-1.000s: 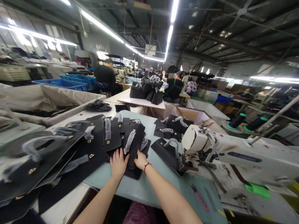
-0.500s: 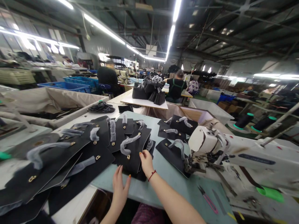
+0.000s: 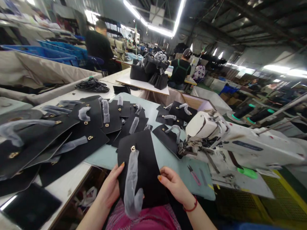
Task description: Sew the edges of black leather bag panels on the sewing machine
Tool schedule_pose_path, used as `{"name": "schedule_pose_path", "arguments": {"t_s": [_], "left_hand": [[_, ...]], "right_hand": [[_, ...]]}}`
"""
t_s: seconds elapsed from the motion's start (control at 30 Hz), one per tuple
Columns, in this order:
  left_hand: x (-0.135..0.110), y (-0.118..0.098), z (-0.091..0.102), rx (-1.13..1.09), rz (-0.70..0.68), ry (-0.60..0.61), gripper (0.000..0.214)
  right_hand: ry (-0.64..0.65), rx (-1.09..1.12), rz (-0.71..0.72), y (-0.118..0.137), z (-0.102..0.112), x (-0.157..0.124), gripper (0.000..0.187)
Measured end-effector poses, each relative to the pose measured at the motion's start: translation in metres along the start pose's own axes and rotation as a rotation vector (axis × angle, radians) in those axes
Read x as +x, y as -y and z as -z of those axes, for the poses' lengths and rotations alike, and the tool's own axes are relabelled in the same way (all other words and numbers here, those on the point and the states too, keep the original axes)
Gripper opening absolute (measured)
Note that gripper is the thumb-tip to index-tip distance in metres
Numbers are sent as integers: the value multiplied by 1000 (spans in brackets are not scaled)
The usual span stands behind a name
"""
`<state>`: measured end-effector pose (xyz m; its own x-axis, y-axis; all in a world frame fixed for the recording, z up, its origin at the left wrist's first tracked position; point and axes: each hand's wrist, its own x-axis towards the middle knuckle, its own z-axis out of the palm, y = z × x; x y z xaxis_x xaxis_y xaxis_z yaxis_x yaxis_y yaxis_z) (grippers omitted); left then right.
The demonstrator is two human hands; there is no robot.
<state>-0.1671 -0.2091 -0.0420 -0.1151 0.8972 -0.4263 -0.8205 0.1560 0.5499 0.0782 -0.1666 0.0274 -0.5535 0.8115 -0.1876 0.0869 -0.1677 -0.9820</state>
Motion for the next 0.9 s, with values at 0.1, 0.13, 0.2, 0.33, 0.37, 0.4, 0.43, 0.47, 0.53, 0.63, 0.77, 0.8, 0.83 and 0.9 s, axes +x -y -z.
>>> {"name": "schedule_pose_path", "arguments": {"t_s": [0.1, 0.13, 0.2, 0.33, 0.37, 0.4, 0.43, 0.47, 0.53, 0.63, 0.77, 0.8, 0.83, 0.9], "left_hand": [[-13, 5, -28, -58, 1, -65, 62], [-17, 6, -36, -51, -4, -84, 65], [-21, 9, -48, -20, -7, -119, 66], [-26, 22, -62, 54, -25, -182, 66], [-28, 27, -64, 72, -25, -189, 65], [-29, 34, -64, 91, -23, -190, 65], [-31, 41, -64, 113, -14, -180, 63], [-33, 48, -64, 140, 7, -163, 61], [-36, 58, -67, 201, 42, -119, 56], [-37, 51, -81, 319, -18, -54, 60], [-44, 8, -122, 600, -589, -33, 67], [-48, -1, -132, 673, -730, -56, 61], [-53, -6, -141, 729, -812, -75, 51], [-62, -3, -154, 764, -771, -63, 37]], "right_hand": [[-22, -74, 33, 9, 8, -30, 32], [-24, -99, 45, 10, 11, -38, 34], [-42, -136, 58, 9, 17, -51, 38], [-125, -91, 59, -7, 31, -68, 38], [-135, -67, 66, -10, 35, -70, 37], [-143, -45, 80, -11, 38, -71, 35], [-154, -30, 102, -11, 42, -71, 34], [-172, -28, 130, -8, 45, -70, 34], [-240, -83, 199, 2, 52, -66, 32], [-267, -255, 312, 23, 60, -61, 30], [-185, -512, 391, 34, 64, -62, 35], [-217, -592, 409, 33, 63, -63, 37], [-271, -674, 436, 31, 62, -63, 40], [-399, -826, 523, 26, 56, -62, 46]]}}
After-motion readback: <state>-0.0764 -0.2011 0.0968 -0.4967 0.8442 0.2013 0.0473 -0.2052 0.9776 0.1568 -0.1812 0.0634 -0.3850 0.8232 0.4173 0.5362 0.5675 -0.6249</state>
